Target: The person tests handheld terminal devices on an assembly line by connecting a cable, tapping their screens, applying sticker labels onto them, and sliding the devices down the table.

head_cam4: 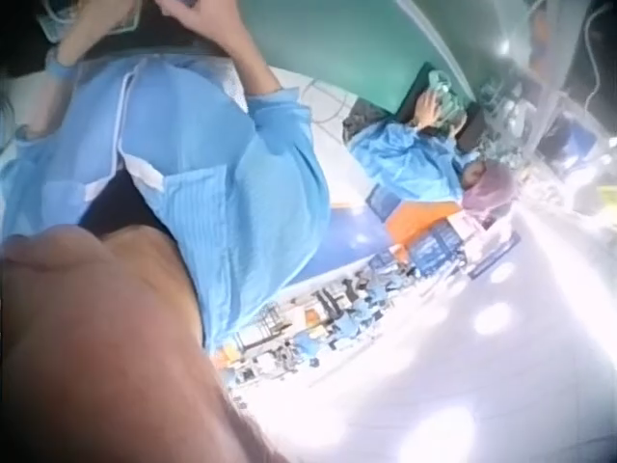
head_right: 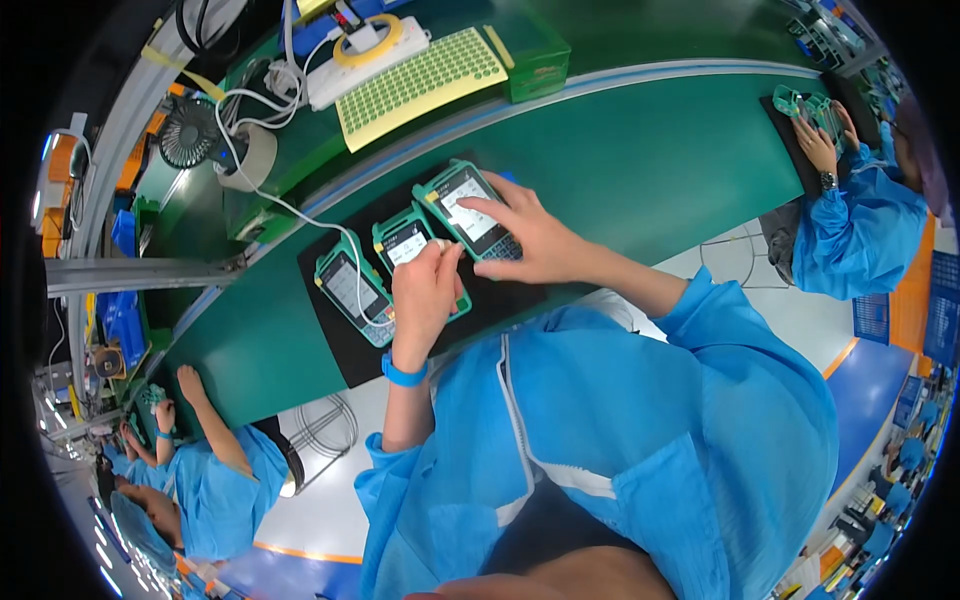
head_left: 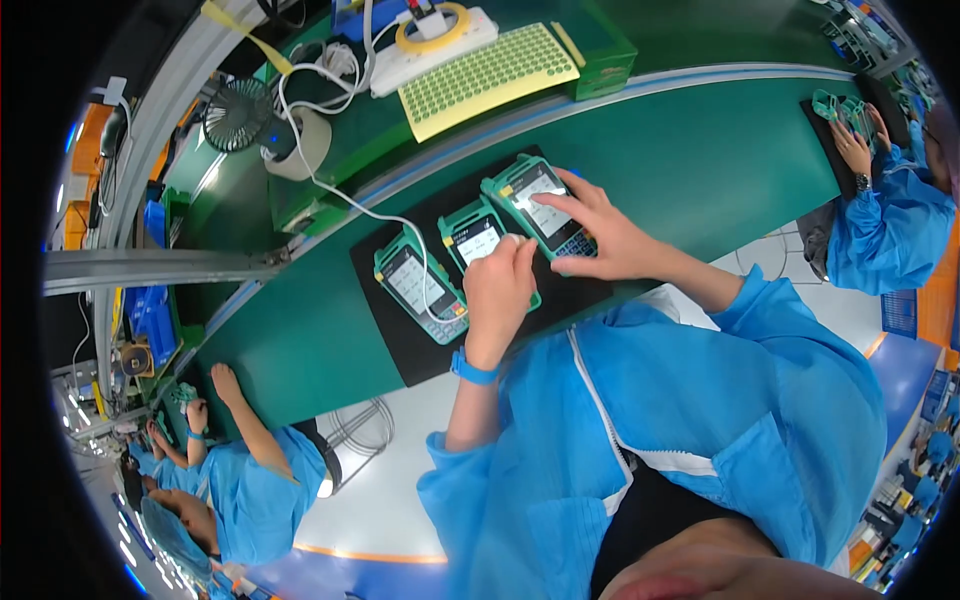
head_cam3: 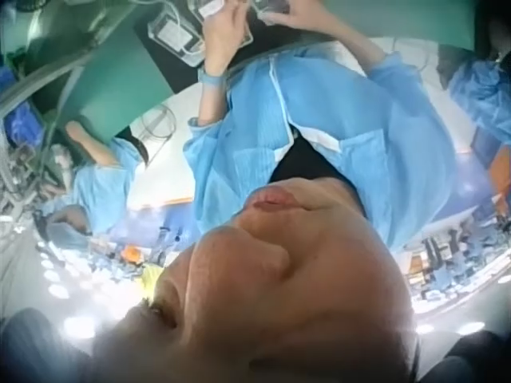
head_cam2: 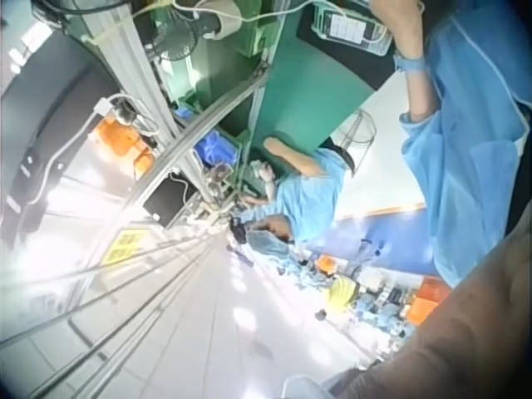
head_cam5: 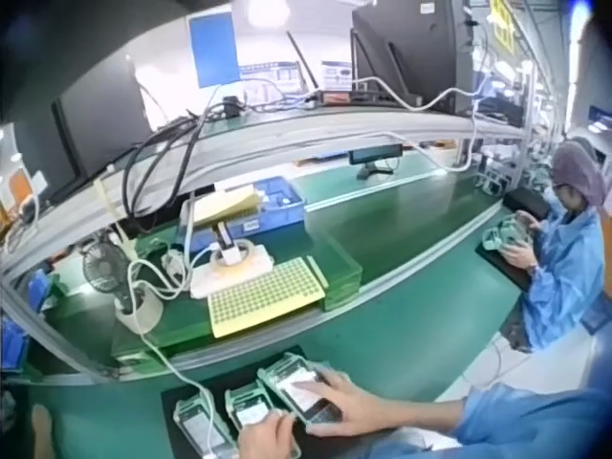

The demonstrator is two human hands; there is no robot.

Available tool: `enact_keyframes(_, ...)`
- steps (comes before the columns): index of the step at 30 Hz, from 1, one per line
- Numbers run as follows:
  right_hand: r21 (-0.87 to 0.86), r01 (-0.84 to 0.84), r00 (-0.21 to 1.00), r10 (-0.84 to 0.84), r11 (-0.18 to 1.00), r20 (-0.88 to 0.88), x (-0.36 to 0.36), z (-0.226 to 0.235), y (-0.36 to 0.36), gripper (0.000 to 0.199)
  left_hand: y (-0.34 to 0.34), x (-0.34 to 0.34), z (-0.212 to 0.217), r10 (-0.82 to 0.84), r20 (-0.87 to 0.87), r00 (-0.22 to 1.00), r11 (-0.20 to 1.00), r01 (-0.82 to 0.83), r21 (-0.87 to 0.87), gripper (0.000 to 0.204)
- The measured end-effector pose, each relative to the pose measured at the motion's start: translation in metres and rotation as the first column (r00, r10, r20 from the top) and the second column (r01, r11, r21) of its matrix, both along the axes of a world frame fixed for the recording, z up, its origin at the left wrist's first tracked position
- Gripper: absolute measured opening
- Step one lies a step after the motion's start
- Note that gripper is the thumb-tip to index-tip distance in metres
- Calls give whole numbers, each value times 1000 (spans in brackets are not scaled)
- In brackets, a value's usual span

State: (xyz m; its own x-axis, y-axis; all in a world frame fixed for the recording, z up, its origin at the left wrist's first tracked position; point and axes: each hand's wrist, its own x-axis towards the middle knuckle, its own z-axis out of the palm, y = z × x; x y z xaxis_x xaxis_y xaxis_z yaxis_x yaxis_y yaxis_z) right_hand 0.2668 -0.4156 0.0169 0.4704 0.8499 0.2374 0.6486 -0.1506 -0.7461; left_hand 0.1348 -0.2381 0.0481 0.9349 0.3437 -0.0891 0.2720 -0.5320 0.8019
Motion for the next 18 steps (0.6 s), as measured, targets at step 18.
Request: enact_keyframes(18,286,138,804,-276,948,527,167,35,56,16,-7,-3,-12,15,205,979,985,-50,167,18)
